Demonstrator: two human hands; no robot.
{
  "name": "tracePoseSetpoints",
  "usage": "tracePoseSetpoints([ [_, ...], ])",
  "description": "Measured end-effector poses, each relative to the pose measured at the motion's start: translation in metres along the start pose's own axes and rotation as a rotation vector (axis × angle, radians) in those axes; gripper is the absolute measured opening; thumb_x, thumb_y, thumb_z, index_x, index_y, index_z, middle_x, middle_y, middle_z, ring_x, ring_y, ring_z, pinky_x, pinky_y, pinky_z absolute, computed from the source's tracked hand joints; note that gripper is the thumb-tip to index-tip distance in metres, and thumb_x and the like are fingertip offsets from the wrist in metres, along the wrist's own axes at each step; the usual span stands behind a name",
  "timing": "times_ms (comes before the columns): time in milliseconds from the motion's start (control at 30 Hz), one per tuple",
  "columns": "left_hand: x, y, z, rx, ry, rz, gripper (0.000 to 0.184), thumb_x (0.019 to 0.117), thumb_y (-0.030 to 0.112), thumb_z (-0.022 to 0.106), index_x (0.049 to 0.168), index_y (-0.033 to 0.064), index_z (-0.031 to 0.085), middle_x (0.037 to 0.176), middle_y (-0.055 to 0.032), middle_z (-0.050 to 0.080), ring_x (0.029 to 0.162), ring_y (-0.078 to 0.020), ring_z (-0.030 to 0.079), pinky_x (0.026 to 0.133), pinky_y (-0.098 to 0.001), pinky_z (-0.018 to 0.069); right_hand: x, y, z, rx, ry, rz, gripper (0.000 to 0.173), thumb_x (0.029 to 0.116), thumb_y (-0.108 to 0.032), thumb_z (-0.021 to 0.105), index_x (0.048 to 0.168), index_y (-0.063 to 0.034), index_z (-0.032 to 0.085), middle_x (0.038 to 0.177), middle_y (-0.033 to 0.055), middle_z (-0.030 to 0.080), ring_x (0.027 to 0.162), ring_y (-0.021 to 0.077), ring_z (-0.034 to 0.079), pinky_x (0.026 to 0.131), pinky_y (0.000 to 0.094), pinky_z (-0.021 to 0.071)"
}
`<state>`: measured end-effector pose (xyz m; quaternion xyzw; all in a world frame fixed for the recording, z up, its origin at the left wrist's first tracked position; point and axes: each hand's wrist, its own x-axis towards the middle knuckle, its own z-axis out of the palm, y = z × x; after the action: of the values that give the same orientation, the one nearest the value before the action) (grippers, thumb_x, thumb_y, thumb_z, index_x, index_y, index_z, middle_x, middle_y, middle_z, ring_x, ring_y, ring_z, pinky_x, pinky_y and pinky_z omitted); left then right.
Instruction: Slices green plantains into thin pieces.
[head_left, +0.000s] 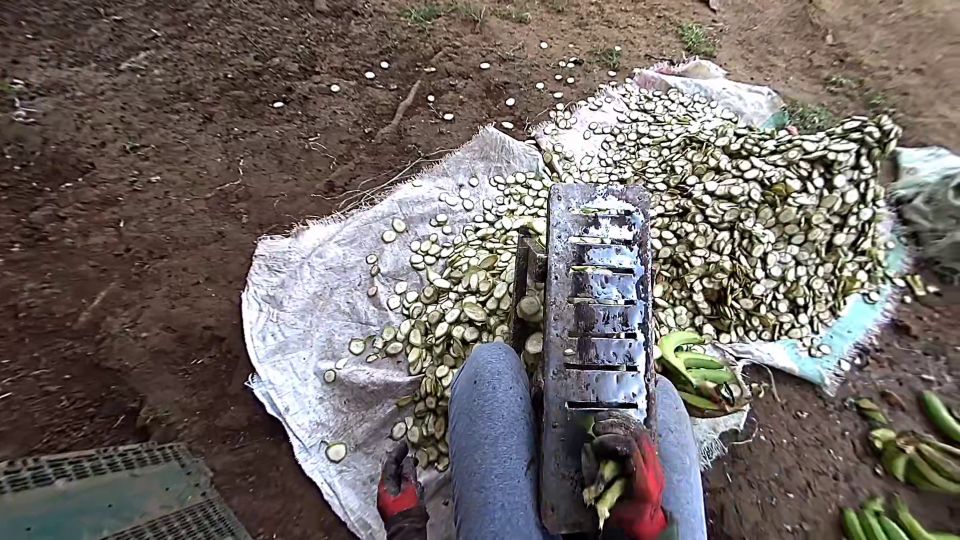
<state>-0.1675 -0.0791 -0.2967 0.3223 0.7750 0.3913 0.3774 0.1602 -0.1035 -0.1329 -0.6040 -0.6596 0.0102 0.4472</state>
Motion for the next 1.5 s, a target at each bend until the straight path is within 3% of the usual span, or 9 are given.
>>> tracePoseSetpoints([
  [167, 0.001, 0.006, 0.008, 0.017, -0.007, -0.038, 0.036, 0.1054, 0.009, 0.048, 0.137, -0.0052, 0.056, 0.133, -0.0282, 0.061, 0.113, -0.0373, 0.065, 0.097, -0.0512, 0.051, 0.15, 0.058, 0.051, -0.072, 0.046, -0.156, 0.037, 0.0778, -0.032, 0.076, 0.097, -0.001, 0.073, 0.1, 0.0192, 0.073, 0.099, 0.0359, 0.07, 0.091, 0.0517, 0.0544],
  [300, 0.0, 0.005, 0.008, -0.013, -0.003, 0.038, 0.036, 0.1043, 0.008, 0.049, 0.136, -0.0059, 0.057, 0.132, -0.0277, 0.062, 0.112, -0.0356, 0.065, 0.097, -0.0497, 0.0514, 0.248, 0.069, 0.067, -0.164, -0.04, 0.048, 0.05, 0.0708, -0.021, 0.082, 0.112, 0.0035, 0.069, 0.118, 0.0285, 0.065, 0.116, 0.0475, 0.061, 0.101, 0.0625, 0.046],
  [600, -0.006, -0.025, -0.003, 0.071, -0.082, 0.006, 0.038, 0.1036, 0.007, 0.047, 0.138, -0.0081, 0.054, 0.135, -0.0303, 0.059, 0.116, -0.0397, 0.063, 0.1, -0.0527, 0.0494, -0.001, 0.013, 0.001, -0.103, -0.005, -0.023, 0.031, 0.0921, -0.046, 0.067, 0.096, -0.0156, 0.064, 0.103, 0.0102, 0.069, 0.11, 0.0242, 0.064, 0.104, 0.0395, 0.0479],
  [733, -0.002, -0.018, 0.003, 0.049, -0.057, -0.034, 0.037, 0.1049, 0.011, 0.047, 0.137, -0.0056, 0.056, 0.132, -0.0287, 0.061, 0.112, -0.038, 0.064, 0.097, -0.0526, 0.0506, 0.139, 0.056, 0.037, -0.121, -0.077, -0.187, 0.023, 0.085, -0.029, 0.071, 0.095, -0.0091, 0.079, 0.101, 0.0188, 0.074, 0.099, 0.0401, 0.069, 0.092, 0.0601, 0.0498],
  [900, -0.005, 0.006, 0.002, 0.014, -0.01, 0.004, 0.035, 0.1056, 0.01, 0.047, 0.135, -0.0063, 0.057, 0.131, -0.0289, 0.061, 0.109, -0.037, 0.066, 0.095, -0.0518, 0.0519, 0.283, 0.084, 0.068, -0.168, -0.182, 0.015, 0.04, 0.094, -0.023, 0.064, 0.134, -0.0158, 0.069, 0.136, 0.0166, 0.065, 0.128, 0.0381, 0.059, 0.11, 0.0596, 0.0414],
  [1067, -0.006, -0.013, -0.001, 0.011, -0.049, 0.011, 0.037, 0.1044, 0.01, 0.047, 0.137, -0.0058, 0.056, 0.133, -0.0285, 0.06, 0.11, -0.0359, 0.065, 0.096, -0.0513, 0.0514, 0.116, 0.044, 0.038, -0.134, -0.016, -0.091, 0.034, 0.0909, -0.012, 0.063, 0.123, -0.0074, 0.074, 0.127, 0.0172, 0.07, 0.126, 0.0368, 0.063, 0.108, 0.057, 0.0492],
  [1200, -0.001, -0.029, 0.001, 0.041, -0.084, 0.004, 0.038, 0.104, 0.011, 0.048, 0.137, -0.0064, 0.055, 0.132, -0.0293, 0.06, 0.112, -0.0367, 0.064, 0.098, -0.0516, 0.0505, 0.003, 0.02, 0.005, -0.136, -0.047, -0.093, 0.031, 0.1036, -0.019, 0.048, 0.129, -0.0178, 0.066, 0.135, 0.0076, 0.067, 0.139, 0.0236, 0.053, 0.123, 0.052, 0.0329],
  [1333, 0.002, -0.024, 0.007, 0.052, -0.055, -0.02, 0.035, 0.1041, 0.012, 0.048, 0.134, -0.0048, 0.059, 0.126, -0.0275, 0.064, 0.103, -0.0353, 0.066, 0.092, -0.052, 0.0522, 0.129, 0.056, 0.038, -0.24, -0.114, -0.106, 0.043, 0.0895, -0.018, 0.062, 0.131, -0.0107, 0.071, 0.134, 0.0166, 0.068, 0.132, 0.0415, 0.058, 0.109, 0.0725, 0.0366],
  [1500, 0.0, -0.004, 0.007, -0.014, -0.019, 0.004, 0.036, 0.1051, 0.012, 0.046, 0.134, -0.0048, 0.058, 0.13, -0.0272, 0.062, 0.104, -0.0339, 0.066, 0.091, -0.0499, 0.0529, 0.279, 0.08, 0.069, -0.311, -0.316, 0.221, 0.065, 0.0903, -0.021, 0.069, 0.152, -0.0152, 0.05, 0.147, 0.0215, 0.055, 0.134, 0.0422, 0.054, 0.11, 0.0635, 0.0402],
])
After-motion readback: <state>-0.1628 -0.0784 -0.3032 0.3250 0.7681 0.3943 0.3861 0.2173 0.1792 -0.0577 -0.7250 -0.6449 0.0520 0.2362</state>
